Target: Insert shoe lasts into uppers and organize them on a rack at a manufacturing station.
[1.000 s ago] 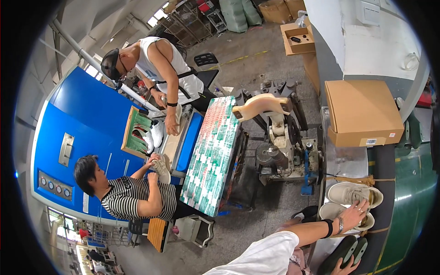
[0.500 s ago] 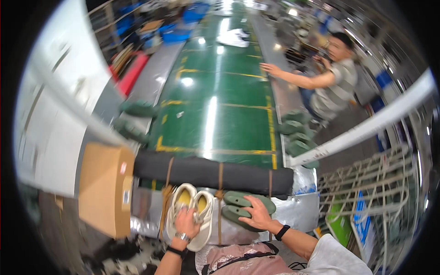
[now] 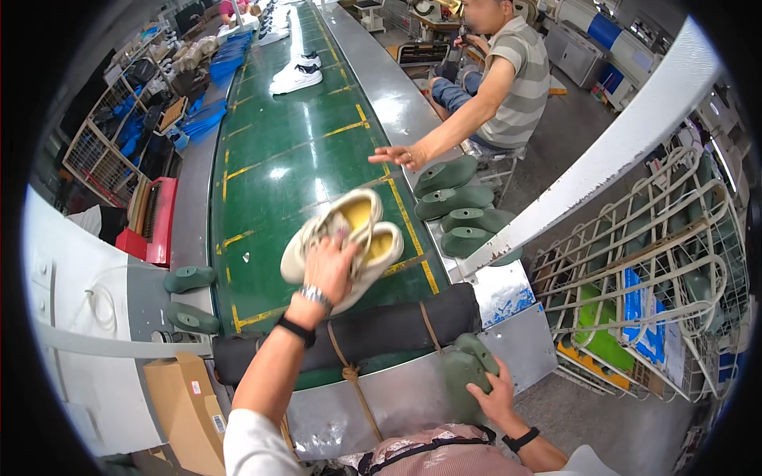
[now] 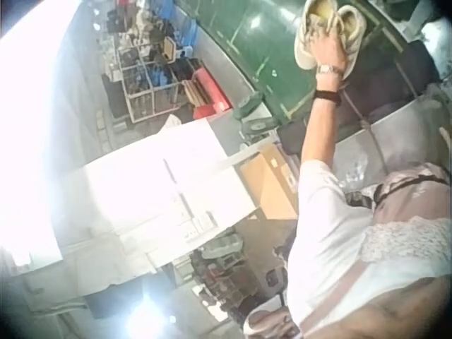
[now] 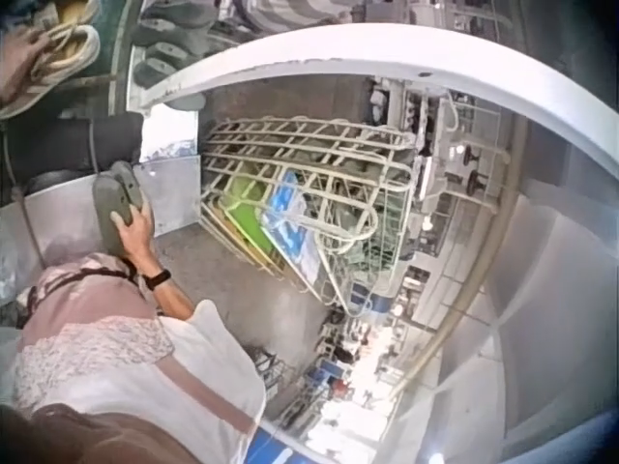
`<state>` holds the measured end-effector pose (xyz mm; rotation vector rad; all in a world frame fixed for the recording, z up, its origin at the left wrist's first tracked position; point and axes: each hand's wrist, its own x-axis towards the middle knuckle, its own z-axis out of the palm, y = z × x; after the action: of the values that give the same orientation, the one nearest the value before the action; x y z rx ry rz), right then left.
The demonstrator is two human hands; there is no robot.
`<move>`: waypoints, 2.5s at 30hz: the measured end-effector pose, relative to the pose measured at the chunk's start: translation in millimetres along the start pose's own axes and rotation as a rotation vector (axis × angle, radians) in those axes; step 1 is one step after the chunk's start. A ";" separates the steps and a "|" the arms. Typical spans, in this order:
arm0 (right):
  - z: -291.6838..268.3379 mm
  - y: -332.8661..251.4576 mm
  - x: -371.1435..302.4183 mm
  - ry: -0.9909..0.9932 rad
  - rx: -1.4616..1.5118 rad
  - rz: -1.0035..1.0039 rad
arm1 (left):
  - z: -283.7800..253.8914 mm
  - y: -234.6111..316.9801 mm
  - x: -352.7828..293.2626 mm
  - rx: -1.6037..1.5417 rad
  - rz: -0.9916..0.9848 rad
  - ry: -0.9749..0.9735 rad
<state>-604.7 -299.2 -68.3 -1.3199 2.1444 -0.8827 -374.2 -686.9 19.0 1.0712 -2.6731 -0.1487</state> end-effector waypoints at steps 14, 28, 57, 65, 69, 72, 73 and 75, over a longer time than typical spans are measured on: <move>-33.6 -39.3 64.2 0.054 -0.013 -0.151 | 130.5 101.3 -196.0 -0.714 -0.540 -0.392; -52.7 -19.0 59.2 -0.054 -0.095 -0.401 | 127.6 125.2 -323.7 -0.751 -0.740 -0.437; -44.9 73.6 18.6 -0.142 -0.336 -0.368 | 209.1 143.0 -421.4 -0.677 -0.812 -0.185; -44.1 73.6 19.8 -0.156 -0.290 -0.396 | 214.6 162.9 -435.0 -0.824 -0.961 -0.064; -43.1 73.3 21.5 -0.155 -0.282 -0.382 | 220.6 162.1 -443.6 -0.839 -0.966 -0.035; -41.8 74.3 21.3 -0.140 -0.274 -0.402 | 227.4 161.4 -449.8 -0.975 -1.021 -0.037; -41.5 74.5 21.1 -0.155 -0.268 -0.406 | 229.2 161.3 -451.0 -0.929 -0.994 -0.036; -40.4 75.1 20.5 -0.122 -0.284 -0.411 | 230.6 161.7 -450.9 -0.882 -0.973 -0.031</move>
<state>-685.9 -281.7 -96.5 -1.9520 1.9890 -0.6349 -231.3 -258.8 -261.8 1.8123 -1.5026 -1.3325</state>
